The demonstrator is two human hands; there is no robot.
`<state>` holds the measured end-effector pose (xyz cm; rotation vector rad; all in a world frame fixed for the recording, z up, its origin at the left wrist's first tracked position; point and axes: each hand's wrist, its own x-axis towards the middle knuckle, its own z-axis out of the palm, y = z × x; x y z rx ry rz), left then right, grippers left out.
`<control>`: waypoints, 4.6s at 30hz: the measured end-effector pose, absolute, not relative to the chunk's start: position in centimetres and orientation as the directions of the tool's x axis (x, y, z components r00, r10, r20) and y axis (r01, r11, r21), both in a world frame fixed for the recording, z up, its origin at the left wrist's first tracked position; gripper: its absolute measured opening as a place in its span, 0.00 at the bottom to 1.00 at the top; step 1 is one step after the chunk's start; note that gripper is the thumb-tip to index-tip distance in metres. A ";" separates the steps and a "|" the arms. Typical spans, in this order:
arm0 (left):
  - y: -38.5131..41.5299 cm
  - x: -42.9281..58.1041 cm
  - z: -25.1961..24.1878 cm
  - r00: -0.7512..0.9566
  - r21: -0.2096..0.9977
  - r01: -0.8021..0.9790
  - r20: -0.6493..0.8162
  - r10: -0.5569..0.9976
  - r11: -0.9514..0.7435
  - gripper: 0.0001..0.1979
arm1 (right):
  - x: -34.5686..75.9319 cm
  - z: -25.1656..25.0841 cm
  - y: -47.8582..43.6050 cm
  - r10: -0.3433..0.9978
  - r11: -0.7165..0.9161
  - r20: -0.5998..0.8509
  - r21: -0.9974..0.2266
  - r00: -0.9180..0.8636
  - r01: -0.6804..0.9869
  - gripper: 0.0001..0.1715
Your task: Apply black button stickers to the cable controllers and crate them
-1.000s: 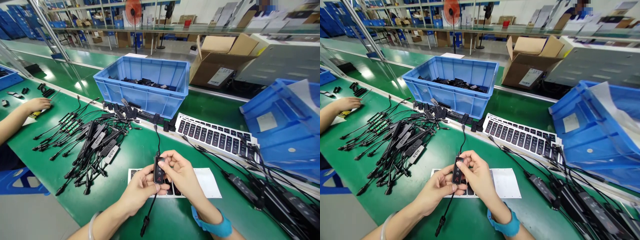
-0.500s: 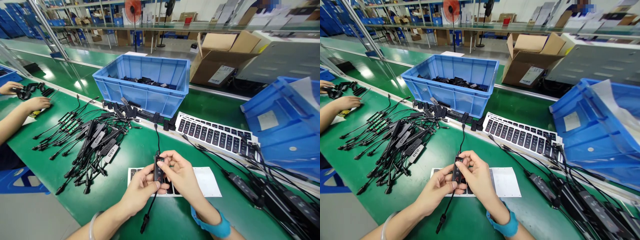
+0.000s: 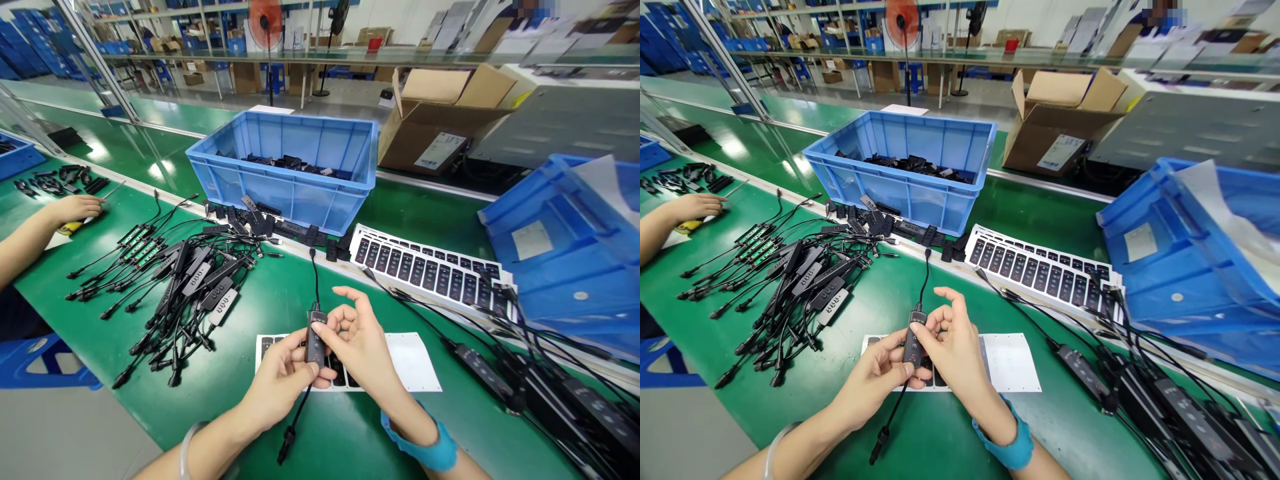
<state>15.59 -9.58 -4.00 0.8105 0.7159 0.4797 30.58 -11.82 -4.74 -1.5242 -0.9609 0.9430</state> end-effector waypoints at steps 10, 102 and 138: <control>-9.3 15.6 -4.0 0.720 0.764 -0.119 -0.373 0.585 0.634 0.17 | 30.5 -3.8 -12.0 0.974 -0.215 -0.208 -0.974 0.093 0.076 0.26; -6.2 15.2 -3.4 0.777 0.765 -0.096 -0.343 0.528 0.637 0.22 | 31.9 -2.7 -11.3 0.950 -0.027 -0.060 -0.994 0.307 -0.108 0.17; -6.5 15.3 -4.1 0.740 0.725 -0.149 -0.368 0.562 0.672 0.32 | 30.2 -4.7 -9.2 0.967 -0.115 -0.123 -0.992 0.222 -0.049 0.13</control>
